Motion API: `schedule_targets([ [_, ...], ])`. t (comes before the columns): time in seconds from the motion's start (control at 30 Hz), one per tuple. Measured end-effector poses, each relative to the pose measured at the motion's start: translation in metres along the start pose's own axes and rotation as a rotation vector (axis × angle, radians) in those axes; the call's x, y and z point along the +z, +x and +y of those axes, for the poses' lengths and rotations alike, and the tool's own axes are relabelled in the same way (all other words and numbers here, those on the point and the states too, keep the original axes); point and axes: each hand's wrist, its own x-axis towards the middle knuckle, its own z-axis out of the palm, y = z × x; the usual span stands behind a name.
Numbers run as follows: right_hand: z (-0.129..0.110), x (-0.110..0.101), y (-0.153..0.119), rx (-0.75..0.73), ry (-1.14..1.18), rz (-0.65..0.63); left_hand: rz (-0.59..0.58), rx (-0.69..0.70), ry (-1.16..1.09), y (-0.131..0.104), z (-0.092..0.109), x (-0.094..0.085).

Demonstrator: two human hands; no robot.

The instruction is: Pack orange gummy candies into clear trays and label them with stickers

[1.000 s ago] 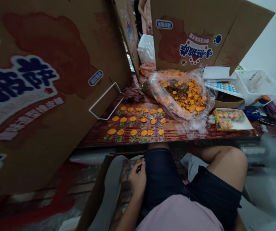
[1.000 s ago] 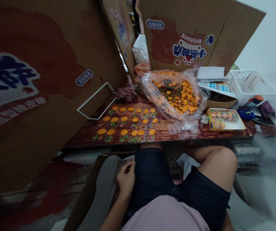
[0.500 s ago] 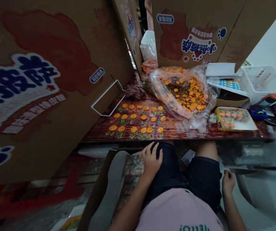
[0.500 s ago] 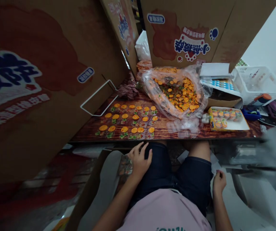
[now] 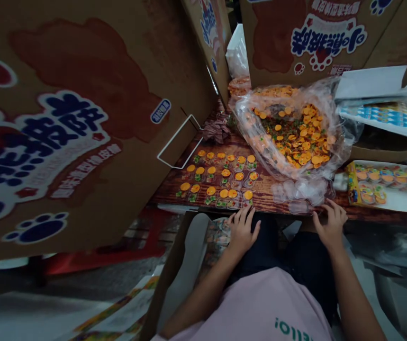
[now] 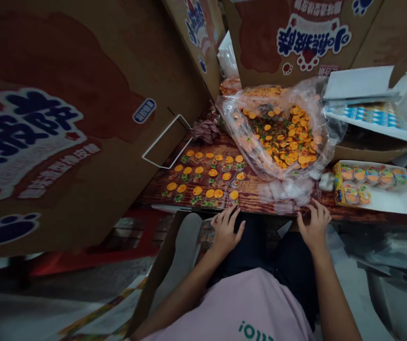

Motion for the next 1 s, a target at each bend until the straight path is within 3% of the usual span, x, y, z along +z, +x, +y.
schedule_targets([
  [0.2, 0.003, 0.01, -0.002, 0.033, -0.031, -0.006, 0.039, 0.102, -0.075, 0.007, -0.005, 0.001],
  [0.47, 0.009, -0.001, 0.002, 0.053, 0.003, -0.084, 0.076, 0.187, -0.315, 0.001, -0.027, -0.002],
  [0.53, 0.012, -0.004, 0.006, 0.047, 0.014, -0.104, 0.123, 0.121, -0.308, 0.004, -0.023, -0.003],
  [0.63, 0.015, -0.006, 0.012, 0.033, 0.048, -0.115, 0.177, -0.095, -0.195, 0.016, -0.011, -0.004],
  [0.73, 0.016, -0.006, 0.02, -0.01, 0.094, -0.11, 0.12, -0.252, -0.122, 0.034, 0.003, -0.006],
  [0.83, 0.012, -0.009, 0.025, 0.0, 0.14, -0.074, 0.048, -0.297, -0.135, 0.05, 0.008, -0.006],
  [1.0, -0.001, -0.022, 0.02, 0.148, 0.234, 0.093, 0.051, -0.335, -0.183, 0.059, 0.007, -0.002],
])
